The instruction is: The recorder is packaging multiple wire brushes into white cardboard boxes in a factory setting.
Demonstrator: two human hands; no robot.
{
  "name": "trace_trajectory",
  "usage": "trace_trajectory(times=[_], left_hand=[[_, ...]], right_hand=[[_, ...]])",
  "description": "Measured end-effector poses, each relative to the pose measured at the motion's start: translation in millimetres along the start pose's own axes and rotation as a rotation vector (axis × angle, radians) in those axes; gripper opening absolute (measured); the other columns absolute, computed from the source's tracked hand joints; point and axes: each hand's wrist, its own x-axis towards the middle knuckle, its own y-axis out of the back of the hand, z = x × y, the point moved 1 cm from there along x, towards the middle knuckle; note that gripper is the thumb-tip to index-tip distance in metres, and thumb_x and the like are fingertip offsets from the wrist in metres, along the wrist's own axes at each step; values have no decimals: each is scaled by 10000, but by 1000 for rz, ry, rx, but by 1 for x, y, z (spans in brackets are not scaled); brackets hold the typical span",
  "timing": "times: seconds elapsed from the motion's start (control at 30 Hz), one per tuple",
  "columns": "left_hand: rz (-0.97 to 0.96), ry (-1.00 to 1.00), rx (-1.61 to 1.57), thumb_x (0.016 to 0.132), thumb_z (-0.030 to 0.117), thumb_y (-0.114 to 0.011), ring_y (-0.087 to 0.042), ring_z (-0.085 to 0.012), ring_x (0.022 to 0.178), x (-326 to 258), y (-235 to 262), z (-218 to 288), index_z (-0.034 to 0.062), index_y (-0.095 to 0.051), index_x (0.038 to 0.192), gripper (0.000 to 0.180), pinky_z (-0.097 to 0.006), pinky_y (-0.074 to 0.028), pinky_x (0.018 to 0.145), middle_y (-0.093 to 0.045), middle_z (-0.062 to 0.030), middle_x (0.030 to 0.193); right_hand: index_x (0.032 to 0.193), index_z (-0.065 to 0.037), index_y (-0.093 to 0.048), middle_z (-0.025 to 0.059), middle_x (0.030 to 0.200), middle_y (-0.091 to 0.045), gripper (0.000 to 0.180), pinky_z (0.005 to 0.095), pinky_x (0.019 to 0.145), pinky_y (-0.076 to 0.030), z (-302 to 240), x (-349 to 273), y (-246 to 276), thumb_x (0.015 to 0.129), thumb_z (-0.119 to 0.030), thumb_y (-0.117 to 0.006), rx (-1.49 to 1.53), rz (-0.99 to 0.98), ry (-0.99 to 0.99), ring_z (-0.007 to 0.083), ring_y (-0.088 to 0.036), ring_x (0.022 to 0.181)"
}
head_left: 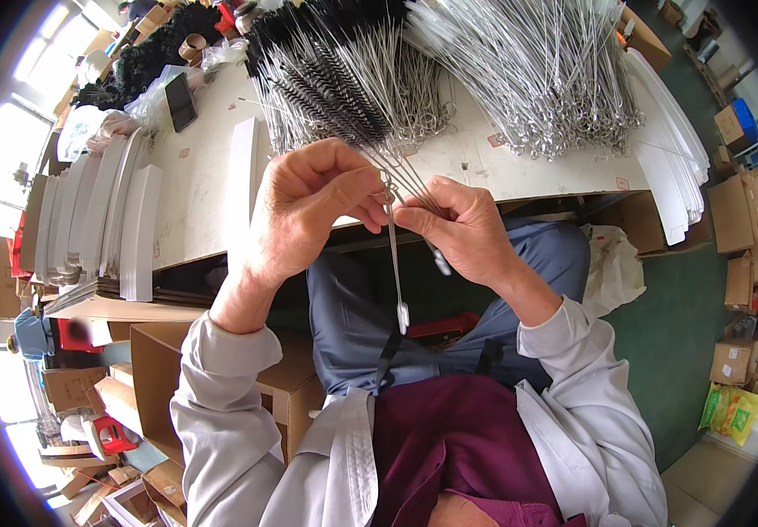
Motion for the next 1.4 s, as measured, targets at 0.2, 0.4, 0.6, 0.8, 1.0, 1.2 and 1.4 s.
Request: trace_trajectory(times=[0.2, 0.4, 0.6, 0.8, 1.0, 1.2, 1.4], left_hand=[[0, -14, 94, 1024, 83, -603, -725, -193, 794, -4, 1, 3, -45, -641, 1005, 134, -324, -610, 739, -722, -147, 929], [15, -17, 139, 1015, 65, -610, -701, -125, 780, -4, -1, 1, -48, -656, 970, 130, -263, -588, 730, -706, -82, 852], [63, -60, 120, 1019, 52, -602, -690, -114, 767, -4, -6, -6, -46, -655, 976, 119, -259, -583, 720, -701, -75, 842], [47, -43, 128, 1025, 61, -598, -697, -120, 764, -2, -8, -4, -51, -654, 992, 130, -260, -587, 709, -704, -79, 850], [44, -4, 70, 1033, 92, -602, -706, -140, 763, -1, -6, -5, -57, -650, 994, 162, -266, -593, 707, -706, -93, 858], [60, 28, 21, 1037, 98, -599, -711, -148, 768, -1, -9, -7, -57, -650, 999, 168, -268, -595, 705, -708, -98, 855], [48, 13, 48, 1035, 86, -595, -710, -142, 768, -1, -9, -13, -54, -653, 999, 156, -266, -595, 703, -709, -96, 850]], right_hand=[[979, 0, -757, -57, 768, -626, 180, 197, 585, -399, 0, -5, 0, 906, -156, -810, -12, 77, 80, 6, -465, 673], [929, 2, -754, -47, 797, -684, 144, 178, 624, -448, 1, -10, 3, 911, -133, -803, 128, 89, -22, -6, -521, 709], [929, 1, -745, -33, 786, -688, 155, 174, 621, -447, -4, -13, 3, 937, -151, -778, 175, 17, -105, -7, -534, 700], [945, 11, -747, -34, 784, -695, 211, 183, 594, -438, 5, -8, 1, 936, -196, -786, 274, 78, -55, -6, -534, 693], [949, 9, -749, -38, 790, -695, 180, 173, 580, -422, 2, -9, -3, 923, -163, -797, 156, 95, 21, -15, -522, 692], [996, 29, -763, -18, 811, -714, 165, 176, 617, -462, -2, -10, -12, 916, -113, -792, 203, 76, 0, -3, -562, 725], [1006, 35, -766, 12, 840, -737, 149, 181, 672, -506, 4, -8, -7, 918, -85, -780, 243, 34, -17, 19, -613, 767]])
